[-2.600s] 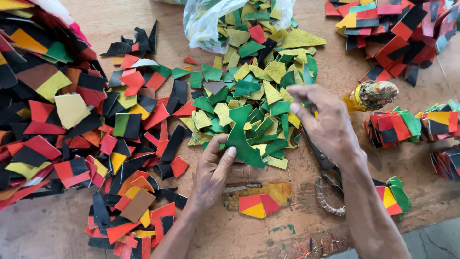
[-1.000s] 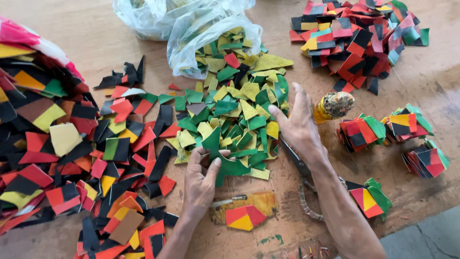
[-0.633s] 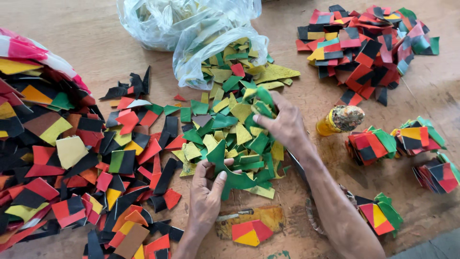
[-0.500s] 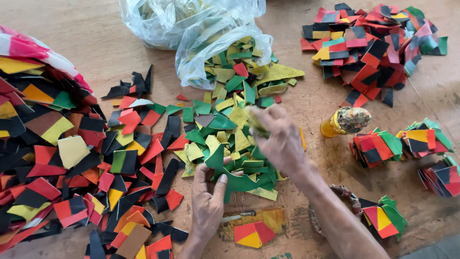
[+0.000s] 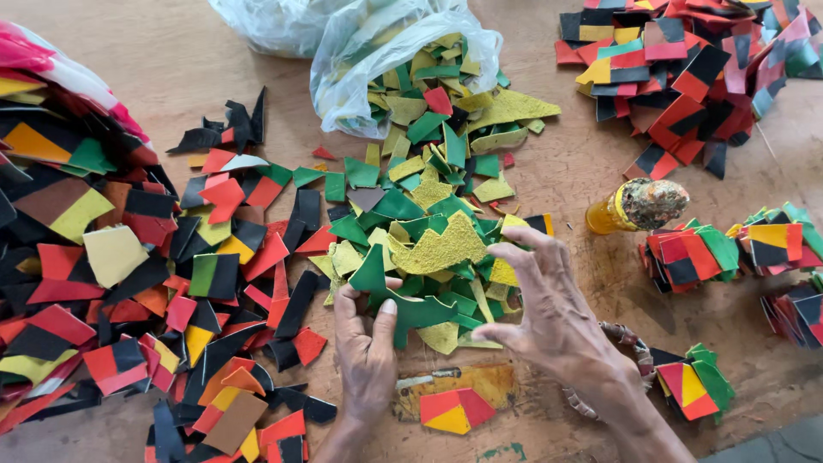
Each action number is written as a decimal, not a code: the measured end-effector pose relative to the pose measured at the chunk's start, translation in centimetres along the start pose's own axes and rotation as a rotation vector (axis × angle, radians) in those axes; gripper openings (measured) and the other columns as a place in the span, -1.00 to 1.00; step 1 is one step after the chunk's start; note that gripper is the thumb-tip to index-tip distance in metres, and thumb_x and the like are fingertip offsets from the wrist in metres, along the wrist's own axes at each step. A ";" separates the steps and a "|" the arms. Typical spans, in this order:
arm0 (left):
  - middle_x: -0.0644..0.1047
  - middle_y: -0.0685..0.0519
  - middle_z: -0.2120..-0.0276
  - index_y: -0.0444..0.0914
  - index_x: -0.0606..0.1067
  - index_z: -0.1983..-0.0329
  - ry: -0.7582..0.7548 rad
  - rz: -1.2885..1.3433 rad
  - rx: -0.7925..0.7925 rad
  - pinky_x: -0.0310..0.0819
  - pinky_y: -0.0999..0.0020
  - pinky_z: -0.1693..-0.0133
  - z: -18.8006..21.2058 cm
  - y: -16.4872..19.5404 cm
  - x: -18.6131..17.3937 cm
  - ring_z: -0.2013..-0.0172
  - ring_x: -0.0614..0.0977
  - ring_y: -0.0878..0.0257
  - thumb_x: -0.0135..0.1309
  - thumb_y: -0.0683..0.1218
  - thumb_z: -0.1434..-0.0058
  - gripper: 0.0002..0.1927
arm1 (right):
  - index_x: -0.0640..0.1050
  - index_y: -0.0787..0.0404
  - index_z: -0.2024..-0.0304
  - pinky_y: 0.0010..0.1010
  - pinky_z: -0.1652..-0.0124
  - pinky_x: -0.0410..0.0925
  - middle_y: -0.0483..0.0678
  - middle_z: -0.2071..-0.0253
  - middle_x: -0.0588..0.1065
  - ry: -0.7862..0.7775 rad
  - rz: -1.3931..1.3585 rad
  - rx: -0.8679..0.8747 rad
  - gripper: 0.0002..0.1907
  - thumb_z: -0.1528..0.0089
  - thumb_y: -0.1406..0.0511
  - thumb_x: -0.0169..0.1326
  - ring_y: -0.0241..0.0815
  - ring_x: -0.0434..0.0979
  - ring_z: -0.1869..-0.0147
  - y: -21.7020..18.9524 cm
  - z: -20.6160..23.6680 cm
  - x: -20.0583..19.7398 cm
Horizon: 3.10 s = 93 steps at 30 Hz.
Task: The person sorts through piles of colorful leather scraps on a workbench and places selected pieces onto a small base, arranging them into a layered pattern. They pick pieces one at a time, press them onto the base, and occasionally reach into a plastic bag of scraps.
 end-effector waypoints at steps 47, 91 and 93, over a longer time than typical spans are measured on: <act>0.26 -0.31 -0.14 -0.26 0.17 -0.43 -0.313 -0.759 0.420 0.43 0.00 -0.07 0.3 2.2 1.8 -0.10 0.44 -0.25 0.40 -0.13 -0.03 -0.07 | 0.53 0.29 0.12 -0.38 0.17 0.46 0.02 0.16 0.59 0.086 -0.174 0.207 -0.65 -0.12 0.33 0.35 -0.23 0.59 0.16 2.0 -7.2 0.9; 0.51 0.03 0.21 -0.32 0.45 -0.19 -0.241 -0.402 0.447 0.49 0.40 0.15 2.4 3.8 0.0 0.22 0.55 0.31 0.19 -0.17 -0.36 -0.64 | 0.40 0.31 -0.19 -0.32 -0.01 0.56 -0.08 -0.02 0.54 -0.113 -1.141 0.485 -0.49 -0.18 0.48 0.17 -0.25 0.60 -0.07 1.5 1.8 3.1; 0.56 0.08 0.22 -0.35 0.43 -0.18 -0.367 -0.188 0.262 0.52 0.48 0.20 2.5 2.7 0.7 0.25 0.57 0.40 0.20 -0.20 -0.33 -0.62 | 0.41 0.31 -0.20 -0.37 -0.08 0.53 -0.07 -0.04 0.55 -0.107 -1.206 0.419 -0.49 -0.19 0.47 0.18 -0.27 0.59 -0.10 0.6 2.1 3.7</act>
Point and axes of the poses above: each hand's wrist, its own z-axis away from the middle knuckle, its own x-axis out of the palm, y = z × x, the point moved 5 cm from there along -z, towards the middle knuckle
